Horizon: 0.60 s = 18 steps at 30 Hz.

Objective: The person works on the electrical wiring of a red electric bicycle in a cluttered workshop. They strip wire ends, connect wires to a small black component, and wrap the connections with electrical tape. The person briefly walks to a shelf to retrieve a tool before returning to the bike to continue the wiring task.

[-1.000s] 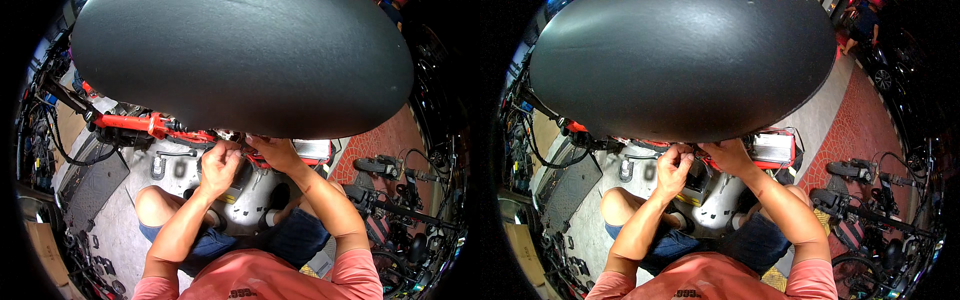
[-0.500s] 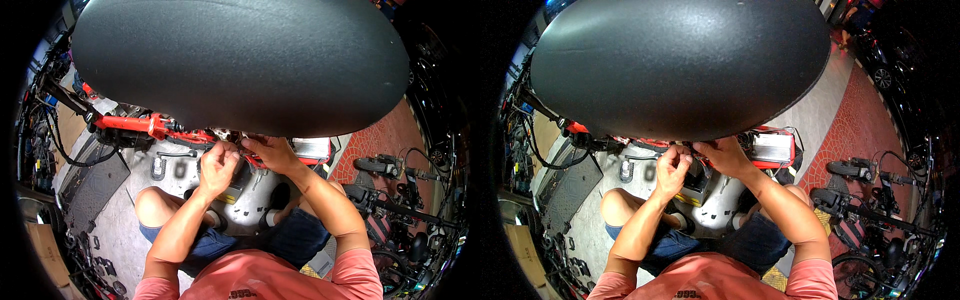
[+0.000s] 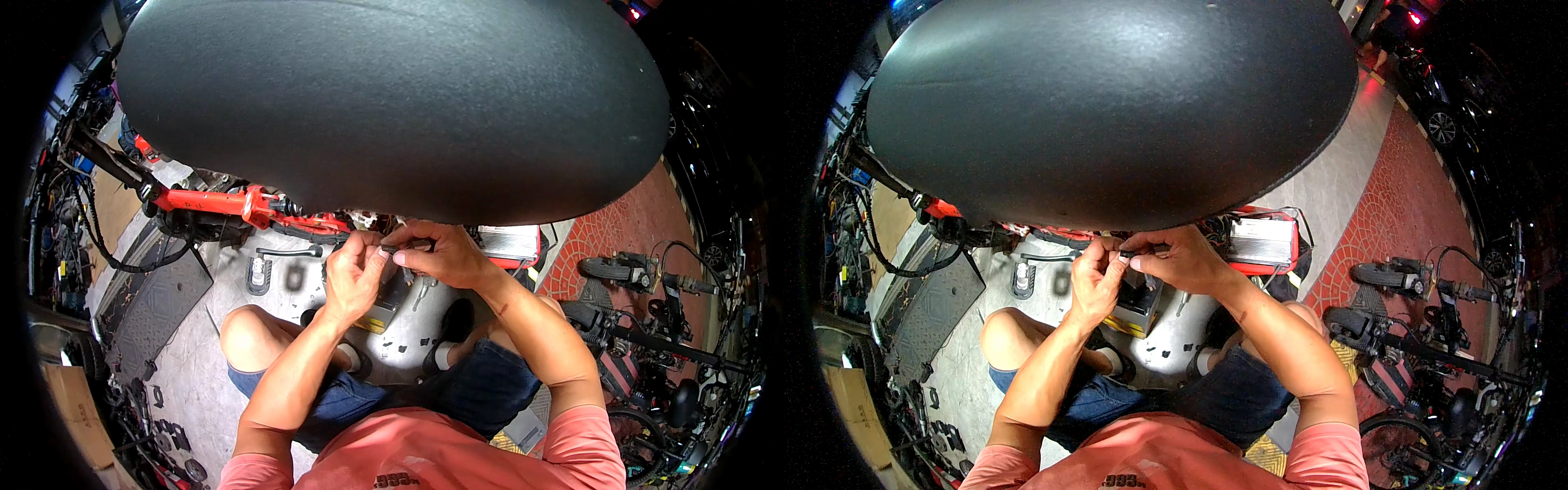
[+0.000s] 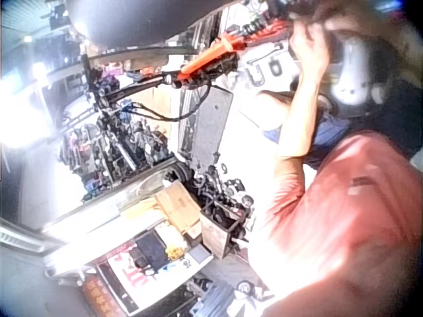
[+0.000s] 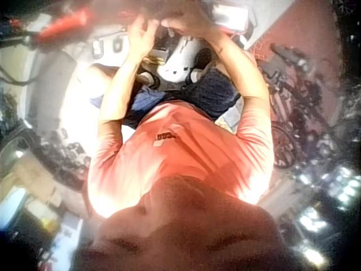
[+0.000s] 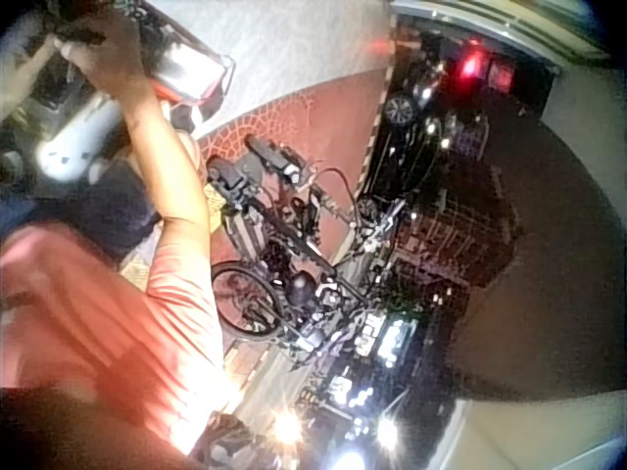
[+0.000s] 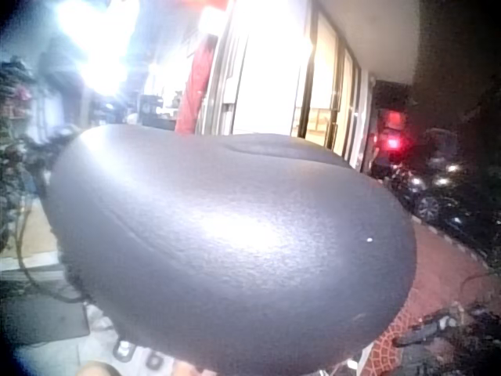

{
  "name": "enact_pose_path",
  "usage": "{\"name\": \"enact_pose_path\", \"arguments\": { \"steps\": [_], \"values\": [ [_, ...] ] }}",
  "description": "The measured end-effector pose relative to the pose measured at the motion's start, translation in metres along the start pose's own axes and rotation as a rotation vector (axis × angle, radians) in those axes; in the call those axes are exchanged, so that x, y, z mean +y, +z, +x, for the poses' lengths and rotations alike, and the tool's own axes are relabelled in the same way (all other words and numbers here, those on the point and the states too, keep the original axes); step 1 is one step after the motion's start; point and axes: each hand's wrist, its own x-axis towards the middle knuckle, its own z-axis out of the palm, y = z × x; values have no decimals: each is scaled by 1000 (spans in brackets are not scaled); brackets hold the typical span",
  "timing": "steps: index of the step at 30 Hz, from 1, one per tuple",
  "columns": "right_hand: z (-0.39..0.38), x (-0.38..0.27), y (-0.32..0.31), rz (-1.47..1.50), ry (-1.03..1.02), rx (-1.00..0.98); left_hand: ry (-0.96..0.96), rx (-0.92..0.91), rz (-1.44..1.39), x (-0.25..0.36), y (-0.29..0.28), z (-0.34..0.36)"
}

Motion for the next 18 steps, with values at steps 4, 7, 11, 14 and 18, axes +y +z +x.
{"name": "enact_pose_path", "arguments": {
  "steps": [4, 7, 11, 14, 18],
  "values": [
    [0, -11, 2, 13, 31, -1, -8, -27, 12, -2, -2, -2],
    [-1, -12, 2, 0, 20, -1, -2, -24, 28, 0, -2, -1],
    [-2, -8, 3, 29, -30, 3, -3, -30, 5, 2, 0, -1],
    [-1, -3, 2, -21, -73, -21, -5, -29, -27, -8, -1, -2],
    [-1, -7, 3, -36, -77, -7, -14, -24, -33, -6, 0, -2]
  ]
}}
